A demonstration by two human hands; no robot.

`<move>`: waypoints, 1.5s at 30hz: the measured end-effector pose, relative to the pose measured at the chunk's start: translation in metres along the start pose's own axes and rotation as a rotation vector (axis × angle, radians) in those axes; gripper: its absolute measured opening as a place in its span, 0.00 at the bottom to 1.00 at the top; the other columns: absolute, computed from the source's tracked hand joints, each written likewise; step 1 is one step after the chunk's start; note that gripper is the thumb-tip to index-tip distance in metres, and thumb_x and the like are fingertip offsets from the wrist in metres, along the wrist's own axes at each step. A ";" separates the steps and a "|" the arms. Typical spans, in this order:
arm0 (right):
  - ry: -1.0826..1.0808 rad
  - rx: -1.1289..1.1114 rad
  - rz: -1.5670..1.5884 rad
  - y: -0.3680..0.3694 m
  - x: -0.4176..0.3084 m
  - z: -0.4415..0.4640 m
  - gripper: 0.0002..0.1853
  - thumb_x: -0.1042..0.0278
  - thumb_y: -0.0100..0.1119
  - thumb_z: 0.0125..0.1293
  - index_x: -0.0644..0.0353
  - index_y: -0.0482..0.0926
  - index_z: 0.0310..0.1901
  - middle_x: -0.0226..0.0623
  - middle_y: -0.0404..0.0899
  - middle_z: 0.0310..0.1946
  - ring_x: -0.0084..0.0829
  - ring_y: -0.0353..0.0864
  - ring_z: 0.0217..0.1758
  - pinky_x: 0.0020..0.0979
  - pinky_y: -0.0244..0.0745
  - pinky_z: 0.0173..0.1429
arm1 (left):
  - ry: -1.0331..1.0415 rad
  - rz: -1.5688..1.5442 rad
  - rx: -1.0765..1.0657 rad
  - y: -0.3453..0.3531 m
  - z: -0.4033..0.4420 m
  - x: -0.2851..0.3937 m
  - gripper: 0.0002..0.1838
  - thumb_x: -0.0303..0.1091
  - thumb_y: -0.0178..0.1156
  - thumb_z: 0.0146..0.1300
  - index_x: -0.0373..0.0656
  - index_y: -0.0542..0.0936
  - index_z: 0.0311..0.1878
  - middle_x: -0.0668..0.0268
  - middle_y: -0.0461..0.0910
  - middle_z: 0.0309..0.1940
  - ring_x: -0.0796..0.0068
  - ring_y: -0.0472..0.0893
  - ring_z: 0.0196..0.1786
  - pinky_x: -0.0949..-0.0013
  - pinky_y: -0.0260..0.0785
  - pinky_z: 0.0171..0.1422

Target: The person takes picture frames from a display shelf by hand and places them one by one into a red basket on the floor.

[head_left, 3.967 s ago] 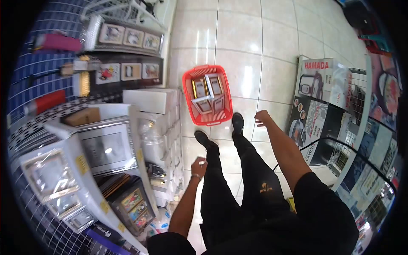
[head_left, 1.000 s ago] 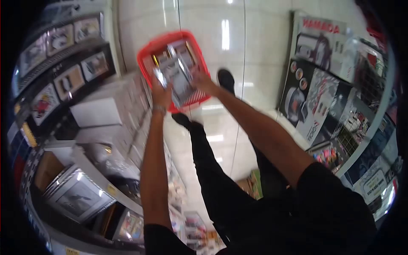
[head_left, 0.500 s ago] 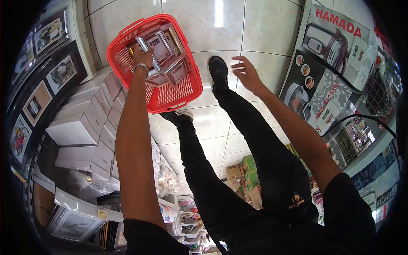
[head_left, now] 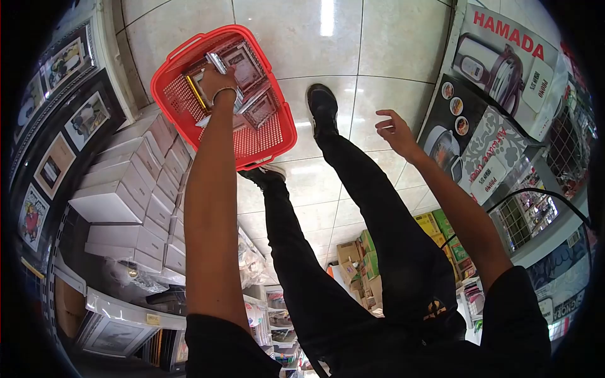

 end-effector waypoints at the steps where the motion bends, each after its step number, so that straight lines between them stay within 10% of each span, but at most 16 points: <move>1: 0.015 -0.001 0.013 0.000 0.002 -0.002 0.22 0.77 0.56 0.58 0.53 0.68 0.55 0.38 0.77 0.38 0.25 0.77 0.36 0.26 0.72 0.40 | 0.002 0.003 0.001 0.002 0.001 -0.002 0.25 0.42 0.72 0.43 0.40 0.77 0.43 0.52 0.81 0.36 0.52 0.81 0.40 0.58 0.73 0.46; 12: -0.002 0.037 0.029 0.023 0.005 -0.029 0.23 0.75 0.59 0.56 0.54 0.68 0.55 0.37 0.78 0.34 0.24 0.78 0.34 0.26 0.73 0.38 | 0.342 -0.009 -0.063 -0.015 -0.032 -0.038 0.19 0.36 0.69 0.44 0.39 0.76 0.39 0.54 0.80 0.34 0.51 0.79 0.39 0.56 0.71 0.45; 20: -0.208 0.011 0.189 0.045 0.045 -0.071 0.26 0.75 0.56 0.54 0.54 0.66 0.57 0.29 0.72 0.23 0.21 0.69 0.23 0.26 0.67 0.24 | 0.511 -0.262 -0.332 -0.074 -0.283 -0.146 0.16 0.26 0.53 0.49 0.44 0.80 0.43 0.57 0.79 0.35 0.58 0.77 0.41 0.61 0.68 0.53; 27: 0.132 -0.093 0.218 0.070 -0.018 -0.142 0.23 0.70 0.57 0.57 0.46 0.66 0.55 0.32 0.76 0.41 0.31 0.75 0.40 0.42 0.71 0.42 | 0.489 -0.434 -0.560 -0.502 -0.495 -0.091 0.10 0.37 0.57 0.60 0.42 0.79 0.40 0.61 0.79 0.33 0.67 0.78 0.37 0.67 0.70 0.48; 30: 0.058 -0.159 0.286 0.120 -0.047 -0.184 0.25 0.69 0.57 0.56 0.47 0.64 0.56 0.34 0.74 0.42 0.33 0.74 0.43 0.42 0.72 0.43 | 0.527 -0.692 -0.323 -0.624 -0.547 -0.153 0.10 0.36 0.56 0.63 0.40 0.78 0.41 0.63 0.80 0.35 0.74 0.79 0.37 0.69 0.71 0.46; 31: -0.001 -0.089 0.313 0.135 -0.057 -0.193 0.23 0.71 0.59 0.55 0.54 0.66 0.54 0.34 0.75 0.29 0.24 0.71 0.21 0.27 0.66 0.20 | 0.472 -0.607 -0.215 -0.671 -0.566 -0.168 0.11 0.37 0.55 0.64 0.41 0.79 0.42 0.65 0.79 0.38 0.77 0.78 0.39 0.71 0.71 0.47; 32: -0.037 -0.120 0.208 0.144 -0.065 -0.202 0.24 0.70 0.60 0.54 0.52 0.66 0.53 0.31 0.76 0.35 0.29 0.75 0.35 0.36 0.73 0.35 | 0.426 -0.681 -0.038 -0.687 -0.571 -0.201 0.08 0.32 0.56 0.61 0.41 0.79 0.41 0.65 0.80 0.32 0.77 0.78 0.36 0.71 0.72 0.43; 33: -0.112 -0.035 0.263 0.161 -0.071 -0.212 0.21 0.72 0.62 0.52 0.59 0.70 0.49 0.34 0.75 0.27 0.23 0.72 0.21 0.26 0.67 0.18 | 0.292 -0.650 0.106 -0.724 -0.587 -0.221 0.08 0.31 0.57 0.60 0.42 0.79 0.41 0.67 0.80 0.31 0.78 0.78 0.35 0.73 0.73 0.42; 35: -0.512 0.094 0.108 0.191 -0.012 -0.133 0.17 0.74 0.61 0.51 0.66 0.75 0.44 0.36 0.76 0.23 0.26 0.74 0.21 0.27 0.71 0.22 | 0.243 -0.579 0.499 -0.763 -0.581 -0.296 0.09 0.27 0.62 0.55 0.40 0.78 0.40 0.69 0.80 0.32 0.80 0.78 0.36 0.74 0.73 0.41; 37: -0.254 -0.183 0.315 0.196 -0.068 -0.226 0.17 0.75 0.61 0.50 0.69 0.76 0.43 0.36 0.77 0.22 0.27 0.76 0.29 0.26 0.73 0.37 | 0.074 -0.207 0.953 -0.786 -0.570 -0.355 0.15 0.30 0.68 0.48 0.38 0.77 0.39 0.61 0.80 0.34 0.67 0.80 0.36 0.69 0.72 0.42; 43: -0.377 -0.159 0.285 0.214 -0.028 -0.159 0.15 0.72 0.60 0.53 0.66 0.76 0.44 0.36 0.79 0.31 0.26 0.76 0.29 0.27 0.73 0.34 | -0.163 -0.108 1.208 -0.794 -0.523 -0.406 0.29 0.37 0.73 0.42 0.39 0.71 0.46 0.52 0.67 0.46 0.53 0.72 0.48 0.56 0.67 0.51; 45: -0.444 -0.022 0.324 0.212 -0.035 -0.187 0.07 0.71 0.52 0.59 0.60 0.76 0.25 0.29 0.72 0.20 0.25 0.71 0.23 0.29 0.69 0.29 | -0.267 -0.108 1.248 -0.791 -0.518 -0.390 0.31 0.38 0.74 0.41 0.40 0.70 0.47 0.52 0.66 0.48 0.51 0.71 0.49 0.56 0.66 0.53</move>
Point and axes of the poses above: each hand's wrist, its own z-axis towards the middle knuckle, its own y-axis out of the palm, x = y × z, the point moved 1 cm from there along z, towards the middle knuckle
